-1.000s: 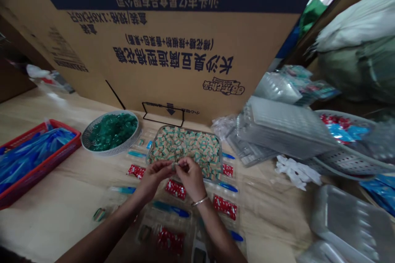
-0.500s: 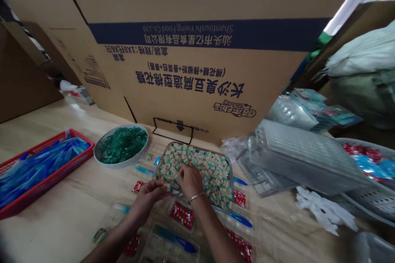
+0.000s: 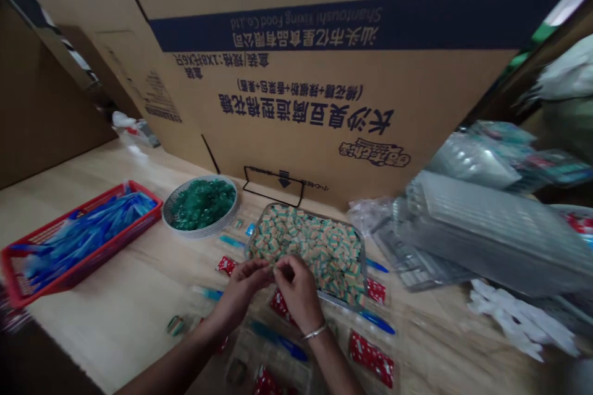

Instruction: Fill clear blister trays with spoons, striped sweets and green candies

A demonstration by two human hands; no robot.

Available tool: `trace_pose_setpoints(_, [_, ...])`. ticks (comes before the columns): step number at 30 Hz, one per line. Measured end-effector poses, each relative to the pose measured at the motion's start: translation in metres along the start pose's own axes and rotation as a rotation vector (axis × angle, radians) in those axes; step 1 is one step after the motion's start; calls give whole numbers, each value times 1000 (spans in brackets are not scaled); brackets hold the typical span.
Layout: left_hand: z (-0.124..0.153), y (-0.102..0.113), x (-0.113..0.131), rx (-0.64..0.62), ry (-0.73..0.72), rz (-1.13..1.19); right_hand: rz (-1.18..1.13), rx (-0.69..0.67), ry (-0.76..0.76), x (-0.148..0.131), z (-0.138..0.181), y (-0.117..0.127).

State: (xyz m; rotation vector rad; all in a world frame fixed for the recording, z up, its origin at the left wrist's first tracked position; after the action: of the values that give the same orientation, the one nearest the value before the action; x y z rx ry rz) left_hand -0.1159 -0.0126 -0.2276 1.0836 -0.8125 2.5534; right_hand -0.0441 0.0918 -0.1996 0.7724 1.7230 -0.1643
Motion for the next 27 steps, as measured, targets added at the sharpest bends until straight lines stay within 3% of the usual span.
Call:
trace_pose_setpoints(8, [22,16,-6,-28,10,-30,-140,-62,-127,11,25,-19])
trace_pose_setpoints(15, [43,50,-7,-34,-4,-158,-134,-203,-75,-9,41,-50])
trace_pose_setpoints(18, [36,84,26,151,-118,-424,-116,-261,-56,-13,45,-53])
trace_pose_setpoints(19, [32,99,42,283,-188,-555,-98,-261,-49,-13,46,-50])
trace_pose_setpoints(22, [12,130,77,458,-247,-702,-40,-209,-47,-8,46,-31])
trace_pose_setpoints(27, [-5,139,93,583,-290,-961,6,-128,-129,10,53,13])
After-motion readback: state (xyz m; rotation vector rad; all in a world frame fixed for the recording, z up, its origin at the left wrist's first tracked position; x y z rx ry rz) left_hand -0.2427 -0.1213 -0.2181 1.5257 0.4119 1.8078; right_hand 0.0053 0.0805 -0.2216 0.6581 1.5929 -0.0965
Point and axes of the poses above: each hand's wrist, its own z-axis away from the middle knuckle, its own y-axis out of the back of the hand, x = y × z, the point moved 7 cm from there along -z, towards the middle knuckle, and after that the axes turned 14 degrees about y, right-handed, at the moved point
